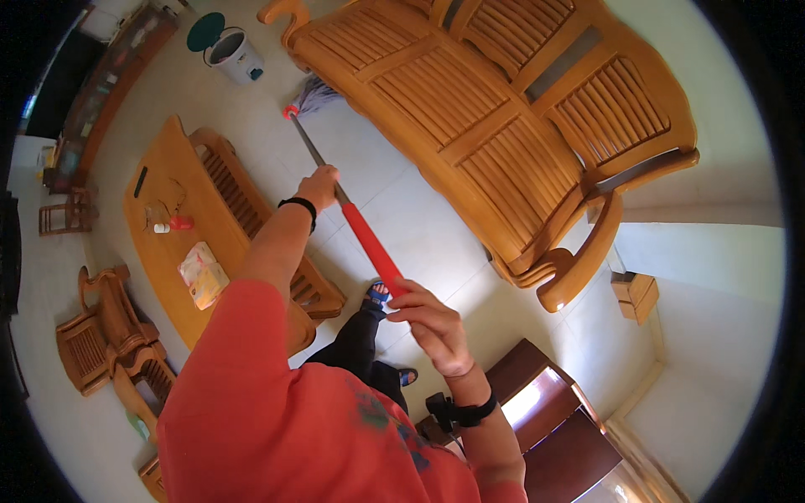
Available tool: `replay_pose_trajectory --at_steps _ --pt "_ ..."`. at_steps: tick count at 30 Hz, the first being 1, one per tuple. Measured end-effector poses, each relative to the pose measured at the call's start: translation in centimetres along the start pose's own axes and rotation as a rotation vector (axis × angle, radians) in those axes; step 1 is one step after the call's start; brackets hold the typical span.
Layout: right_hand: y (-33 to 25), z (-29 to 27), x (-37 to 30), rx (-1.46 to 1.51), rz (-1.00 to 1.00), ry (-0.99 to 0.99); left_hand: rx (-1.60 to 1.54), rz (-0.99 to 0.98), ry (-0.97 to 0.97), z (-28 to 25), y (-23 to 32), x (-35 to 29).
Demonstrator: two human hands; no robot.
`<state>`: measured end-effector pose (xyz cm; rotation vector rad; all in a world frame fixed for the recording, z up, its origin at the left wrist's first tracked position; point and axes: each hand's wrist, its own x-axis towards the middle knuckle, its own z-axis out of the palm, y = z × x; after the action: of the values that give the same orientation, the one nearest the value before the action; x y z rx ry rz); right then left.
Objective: Mopping the floor in a living room area with wooden furniture.
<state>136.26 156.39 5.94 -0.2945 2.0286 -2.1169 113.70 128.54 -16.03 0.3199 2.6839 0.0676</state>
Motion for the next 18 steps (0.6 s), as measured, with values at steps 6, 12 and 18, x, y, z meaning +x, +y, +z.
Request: replay_pose_trajectory --at_steps 6,12,18 --pt "0.4 0.7 -8.5 0.038 0.049 0.045 0.075 -0.023 -0.089 2.7 4.1 -6.2" --pt "-5.4 -2.2 -24.3 0.001 0.066 0.333 -0.021 0.26 -0.132 6.9 17.6 -15.2" --pt "-15.8 -5.4 -42.0 0.103 0.105 0.887 -0.075 0.727 -0.258 8.4 34.6 -26.9"
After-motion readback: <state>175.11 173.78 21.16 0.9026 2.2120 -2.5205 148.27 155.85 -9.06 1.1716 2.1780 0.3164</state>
